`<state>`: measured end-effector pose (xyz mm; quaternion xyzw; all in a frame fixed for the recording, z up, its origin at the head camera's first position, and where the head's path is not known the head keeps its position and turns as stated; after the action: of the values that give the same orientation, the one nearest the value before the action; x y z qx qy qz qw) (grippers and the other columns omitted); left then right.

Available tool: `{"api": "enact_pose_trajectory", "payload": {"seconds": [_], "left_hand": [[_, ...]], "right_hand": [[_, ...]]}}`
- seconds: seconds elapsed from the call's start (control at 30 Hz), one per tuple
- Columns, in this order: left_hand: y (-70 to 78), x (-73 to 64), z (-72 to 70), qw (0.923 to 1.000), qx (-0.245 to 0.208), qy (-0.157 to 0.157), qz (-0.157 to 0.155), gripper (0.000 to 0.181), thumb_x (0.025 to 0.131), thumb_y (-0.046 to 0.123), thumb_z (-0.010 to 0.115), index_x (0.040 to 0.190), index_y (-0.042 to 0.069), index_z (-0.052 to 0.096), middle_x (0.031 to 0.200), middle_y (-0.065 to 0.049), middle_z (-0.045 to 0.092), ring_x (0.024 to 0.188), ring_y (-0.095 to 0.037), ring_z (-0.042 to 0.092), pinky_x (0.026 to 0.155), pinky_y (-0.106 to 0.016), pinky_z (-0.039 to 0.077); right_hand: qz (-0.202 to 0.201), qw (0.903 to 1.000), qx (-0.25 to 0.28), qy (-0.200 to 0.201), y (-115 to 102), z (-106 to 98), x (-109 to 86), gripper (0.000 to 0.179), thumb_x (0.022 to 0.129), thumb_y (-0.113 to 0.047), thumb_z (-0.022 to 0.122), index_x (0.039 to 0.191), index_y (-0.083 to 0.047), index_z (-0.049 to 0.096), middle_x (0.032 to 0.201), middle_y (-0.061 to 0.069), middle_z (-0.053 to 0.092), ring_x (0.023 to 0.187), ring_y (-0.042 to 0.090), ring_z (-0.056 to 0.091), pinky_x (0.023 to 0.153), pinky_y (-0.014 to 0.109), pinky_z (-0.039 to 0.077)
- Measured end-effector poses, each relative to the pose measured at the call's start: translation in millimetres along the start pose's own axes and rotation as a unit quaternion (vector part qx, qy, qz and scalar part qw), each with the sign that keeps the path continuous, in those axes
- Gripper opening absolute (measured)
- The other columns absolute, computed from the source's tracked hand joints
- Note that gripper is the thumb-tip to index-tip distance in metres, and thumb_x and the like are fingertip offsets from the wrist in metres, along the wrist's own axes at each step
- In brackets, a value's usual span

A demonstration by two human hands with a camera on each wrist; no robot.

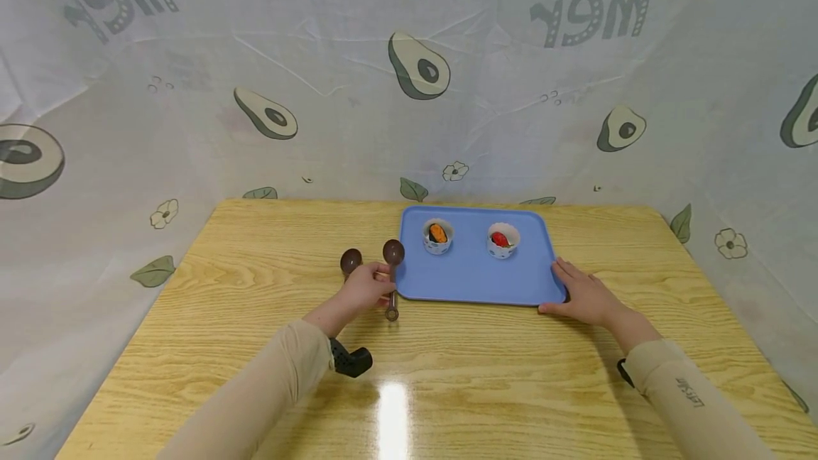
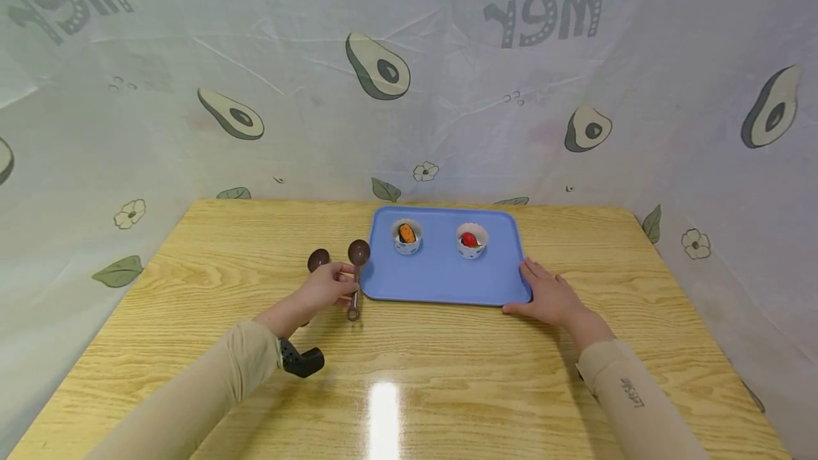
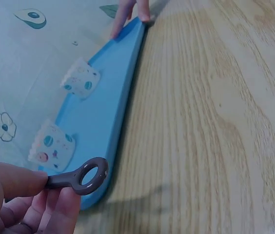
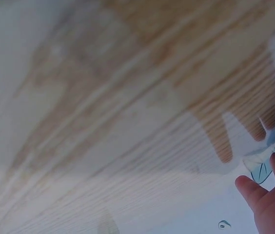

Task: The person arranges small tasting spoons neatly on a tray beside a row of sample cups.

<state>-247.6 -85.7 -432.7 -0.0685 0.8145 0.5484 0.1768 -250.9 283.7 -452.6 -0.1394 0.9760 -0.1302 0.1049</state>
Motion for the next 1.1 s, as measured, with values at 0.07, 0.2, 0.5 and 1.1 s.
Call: {"api": "enact_pose_trajectory", "payload": {"seconds": [0.07,0.2,0.5,1.1], "left_hand": [[3.1,-1.3,1.3,1.0,-0.002,-0.006,0.0,0.034,0.09,-0.002,0.056,0.123,-0.006,0.049,0.091,-0.012,0.055,0.067,-0.012,0.055,0.067,-0.032,0.057],[9.2,-3.0,5.1,0.9997,-0.011,-0.023,0.001,0.035,0.091,-0.001,0.055,0.124,-0.006,0.048,0.09,-0.01,0.052,0.068,-0.012,0.054,0.073,-0.036,0.058],[18.3,-3.9,14.7,0.9984,-0.034,-0.045,0.002,0.036,0.091,-0.002,0.055,0.125,-0.006,0.047,0.088,-0.006,0.051,0.066,-0.01,0.052,0.066,-0.028,0.056],[36.9,-0.1,32.6,0.9969,-0.034,-0.069,0.012,0.037,0.091,0.0,0.054,0.127,-0.004,0.047,0.092,-0.007,0.053,0.069,-0.011,0.054,0.071,-0.029,0.057]], "right_hand": [[0.0,1.0,0.0,0.0,0,0,-0.2,0.104,0.077,-0.062,0.062,0.144,0.008,0.024,0.15,0.03,0.02,0.135,0.049,0.023,0.105,0.069,0.019],[0.002,1.0,0.001,-0.003,1,1,0.1,0.105,0.077,-0.063,0.062,0.144,0.007,0.024,0.15,0.029,0.02,0.135,0.049,0.022,0.105,0.069,0.019],[0.0,1.0,-0.006,-0.007,2,2,1.9,0.107,0.076,-0.066,0.06,0.144,0.007,0.024,0.15,0.029,0.019,0.136,0.048,0.022,0.105,0.068,0.019],[0.002,0.9999,-0.001,-0.011,2,0,1.0,0.106,0.076,-0.065,0.061,0.145,0.007,0.023,0.15,0.029,0.019,0.136,0.048,0.022,0.106,0.068,0.019]]}}
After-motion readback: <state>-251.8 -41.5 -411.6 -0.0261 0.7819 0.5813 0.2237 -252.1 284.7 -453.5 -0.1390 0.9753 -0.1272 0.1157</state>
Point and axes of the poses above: each hand's wrist, its own x-axis towards the middle knuckle, its own z-axis out of the palm, y = z × x, the point moved 6 cm from there along x, towards the middle knuckle
